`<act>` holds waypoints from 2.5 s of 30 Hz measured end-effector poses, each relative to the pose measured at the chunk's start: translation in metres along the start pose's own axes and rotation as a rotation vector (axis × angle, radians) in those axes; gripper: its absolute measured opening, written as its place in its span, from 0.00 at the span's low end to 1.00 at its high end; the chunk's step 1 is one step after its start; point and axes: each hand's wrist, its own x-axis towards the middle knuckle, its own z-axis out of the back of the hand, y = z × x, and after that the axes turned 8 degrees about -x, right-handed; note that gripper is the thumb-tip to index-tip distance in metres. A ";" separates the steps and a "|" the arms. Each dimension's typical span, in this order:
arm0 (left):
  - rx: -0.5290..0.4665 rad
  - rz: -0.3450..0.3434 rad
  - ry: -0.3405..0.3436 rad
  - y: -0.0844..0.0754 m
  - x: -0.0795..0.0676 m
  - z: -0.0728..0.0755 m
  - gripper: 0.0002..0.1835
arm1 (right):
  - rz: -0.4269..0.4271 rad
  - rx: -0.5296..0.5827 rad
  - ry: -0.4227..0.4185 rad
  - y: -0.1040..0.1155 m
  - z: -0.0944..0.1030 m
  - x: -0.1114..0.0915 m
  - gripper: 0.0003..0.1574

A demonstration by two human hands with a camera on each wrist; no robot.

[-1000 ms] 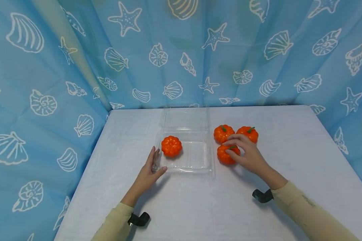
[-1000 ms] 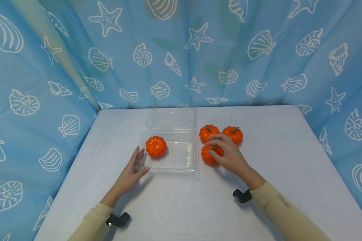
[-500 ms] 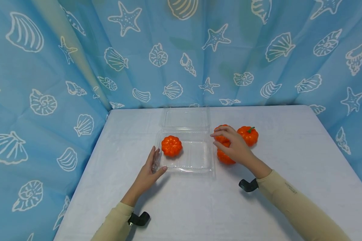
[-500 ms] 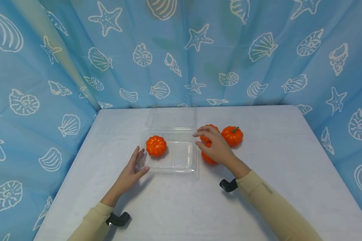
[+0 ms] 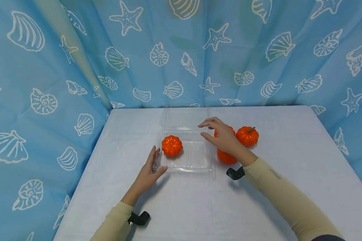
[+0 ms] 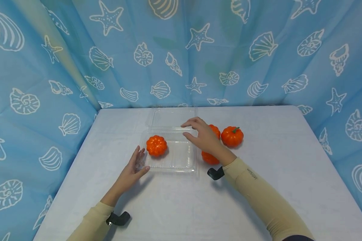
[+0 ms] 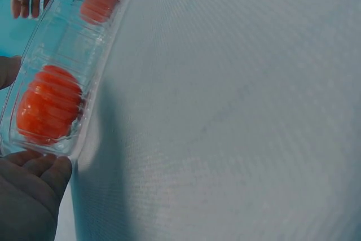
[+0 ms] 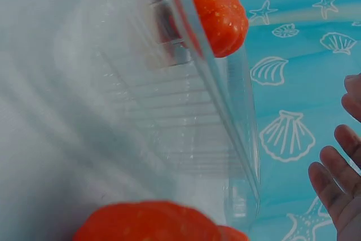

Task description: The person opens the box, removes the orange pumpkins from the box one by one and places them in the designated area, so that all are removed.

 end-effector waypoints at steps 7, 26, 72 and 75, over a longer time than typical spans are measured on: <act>-0.012 -0.030 0.004 0.000 0.000 0.002 0.53 | 0.027 0.032 0.039 0.006 -0.011 0.019 0.18; 0.005 -0.012 0.016 0.000 0.000 0.001 0.52 | 0.009 0.085 0.194 0.015 -0.039 0.056 0.24; 0.000 -0.005 0.025 0.002 0.000 0.004 0.51 | -0.025 0.020 0.491 0.033 -0.064 0.060 0.24; -0.004 -0.004 0.024 0.001 0.000 0.003 0.51 | -0.020 0.039 0.487 0.034 -0.061 0.057 0.23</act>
